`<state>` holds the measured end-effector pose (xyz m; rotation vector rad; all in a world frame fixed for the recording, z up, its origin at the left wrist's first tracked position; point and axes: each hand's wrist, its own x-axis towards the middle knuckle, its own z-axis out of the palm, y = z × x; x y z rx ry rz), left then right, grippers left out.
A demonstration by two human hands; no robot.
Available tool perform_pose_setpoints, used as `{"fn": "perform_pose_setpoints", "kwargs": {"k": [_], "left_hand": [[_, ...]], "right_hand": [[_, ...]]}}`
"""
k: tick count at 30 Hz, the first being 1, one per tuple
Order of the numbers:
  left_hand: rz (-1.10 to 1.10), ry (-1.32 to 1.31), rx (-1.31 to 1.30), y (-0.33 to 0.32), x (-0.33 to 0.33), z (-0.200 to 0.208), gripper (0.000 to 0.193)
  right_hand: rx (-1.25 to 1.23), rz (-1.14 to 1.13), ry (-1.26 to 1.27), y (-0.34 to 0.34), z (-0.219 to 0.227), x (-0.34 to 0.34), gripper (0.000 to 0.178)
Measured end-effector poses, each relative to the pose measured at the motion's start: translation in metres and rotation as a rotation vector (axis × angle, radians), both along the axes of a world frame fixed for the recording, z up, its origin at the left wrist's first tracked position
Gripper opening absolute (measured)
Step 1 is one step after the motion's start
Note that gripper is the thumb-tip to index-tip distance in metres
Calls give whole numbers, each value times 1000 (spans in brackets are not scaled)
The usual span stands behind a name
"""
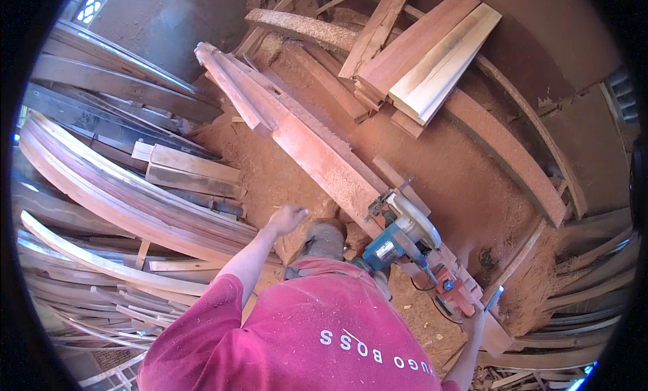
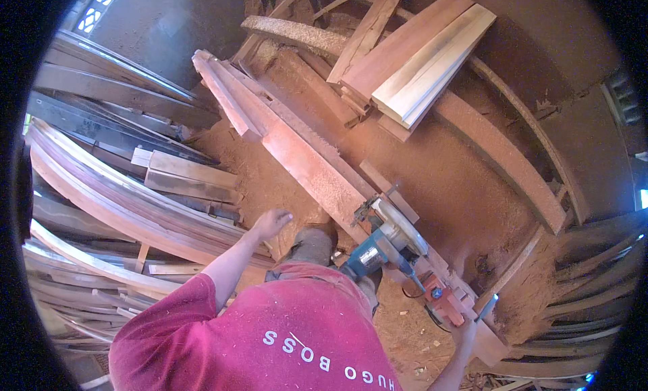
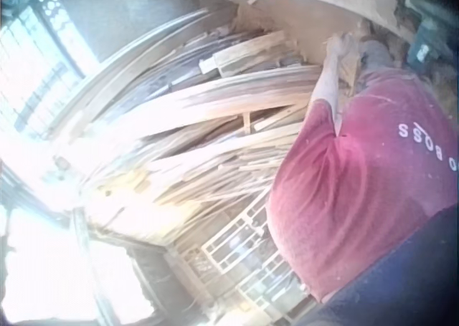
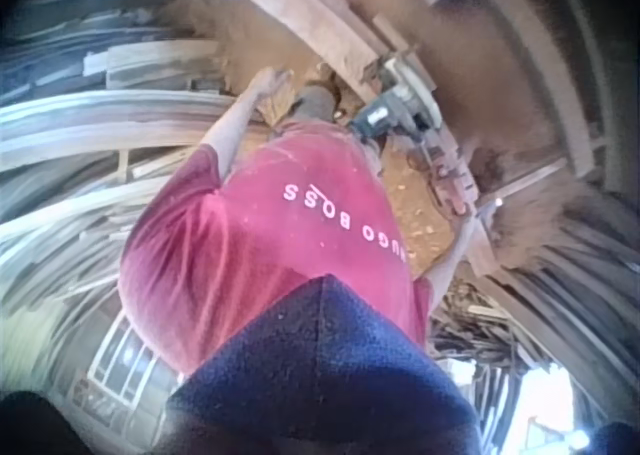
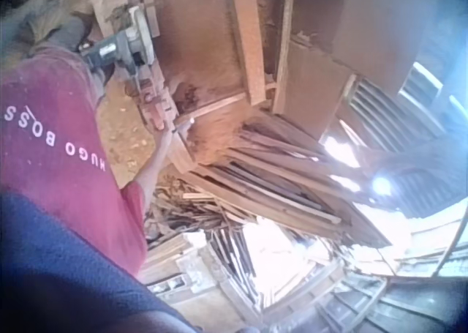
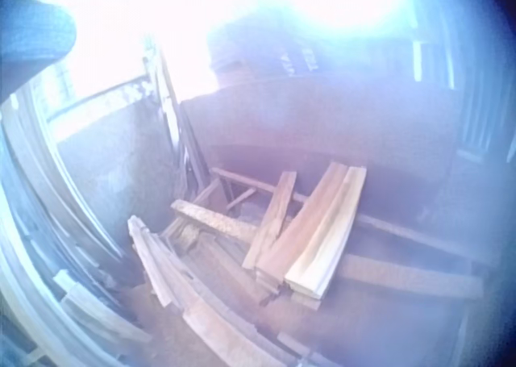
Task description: The person uses a circular saw to cut a piece of wood, then uses a power planer to smooth the surface of the wood.
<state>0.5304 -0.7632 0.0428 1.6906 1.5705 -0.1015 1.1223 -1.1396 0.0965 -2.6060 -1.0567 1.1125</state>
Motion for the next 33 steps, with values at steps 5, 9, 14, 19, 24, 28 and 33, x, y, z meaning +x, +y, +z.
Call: {"fn": "perform_pose_setpoints", "kwargs": {"k": [5,9,14,19,24,28,33], "left_hand": [[393,-152,318,99,-24,4,52],[709,-93,449,193,-70,-9,73],[980,-82,273,291,-110,-26,112],[913,123,220,313,-84,-36,99],[882,-149,277,281,-130,-62,86],[952,-937,111,215,-120,-12,62],[1110,-1420,-186,149,-140,34,64]], "right_hand": [[340,-76,-404,-32,11,-75,24],[378,-274,-464,-51,11,-155,28],[335,-707,-536,-14,48,-266,25],[479,-972,-433,74,86,-331,23],[689,-1124,-145,149,114,-356,21],[843,-1143,102,190,127,-342,19],[916,-997,400,282,142,-323,16]]}}
